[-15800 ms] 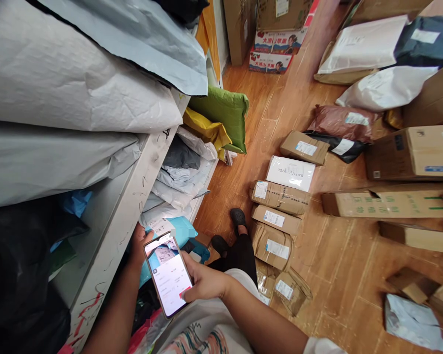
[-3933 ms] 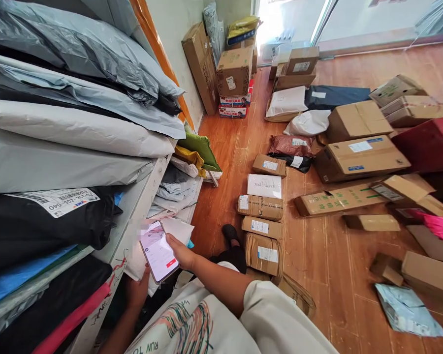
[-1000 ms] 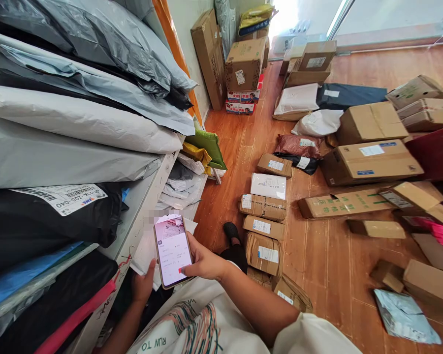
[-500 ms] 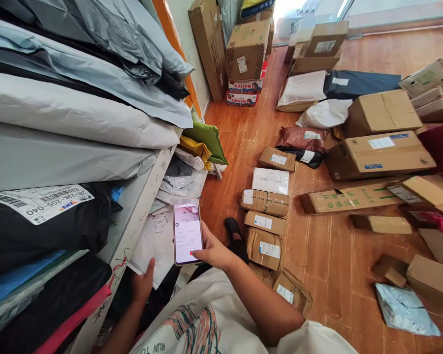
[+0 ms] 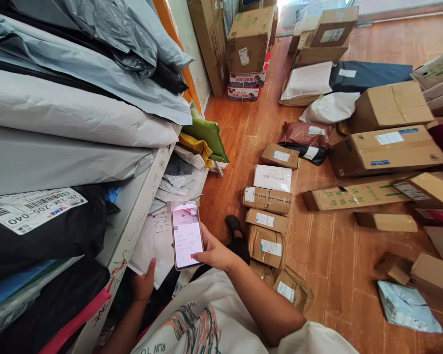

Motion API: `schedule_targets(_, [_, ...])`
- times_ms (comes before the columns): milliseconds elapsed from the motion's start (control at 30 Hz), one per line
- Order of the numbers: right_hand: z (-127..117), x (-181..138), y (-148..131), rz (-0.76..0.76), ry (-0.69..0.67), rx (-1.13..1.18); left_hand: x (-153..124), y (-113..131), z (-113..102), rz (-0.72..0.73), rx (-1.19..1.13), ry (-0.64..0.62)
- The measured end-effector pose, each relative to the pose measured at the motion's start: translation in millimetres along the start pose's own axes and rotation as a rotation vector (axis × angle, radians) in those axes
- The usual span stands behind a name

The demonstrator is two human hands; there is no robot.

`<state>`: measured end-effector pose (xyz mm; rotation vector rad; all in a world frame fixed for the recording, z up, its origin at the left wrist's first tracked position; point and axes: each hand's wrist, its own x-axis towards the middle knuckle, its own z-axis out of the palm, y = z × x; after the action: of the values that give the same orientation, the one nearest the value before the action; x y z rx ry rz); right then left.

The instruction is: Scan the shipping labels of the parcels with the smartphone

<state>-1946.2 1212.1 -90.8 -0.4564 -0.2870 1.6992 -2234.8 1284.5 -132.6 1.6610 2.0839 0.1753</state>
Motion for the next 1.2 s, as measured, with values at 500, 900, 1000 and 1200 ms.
schedule_targets(500, [-4,2,-8,0.1,-0.034,0.108,1,12,5,-0.064,-0.041,0.054])
schedule_targets(900, [-37,39,86,0.32,0.198,0.119,25,98,-9,-0.053,0.056,0.222])
schedule_targets(1000, [-24,57,111,0.288,0.304,0.082,38,114,-12,-0.073,0.146,0.201])
schedule_targets(1200, [-11,74,110,0.214,0.375,0.014,38,135,-8,0.126,0.304,0.165])
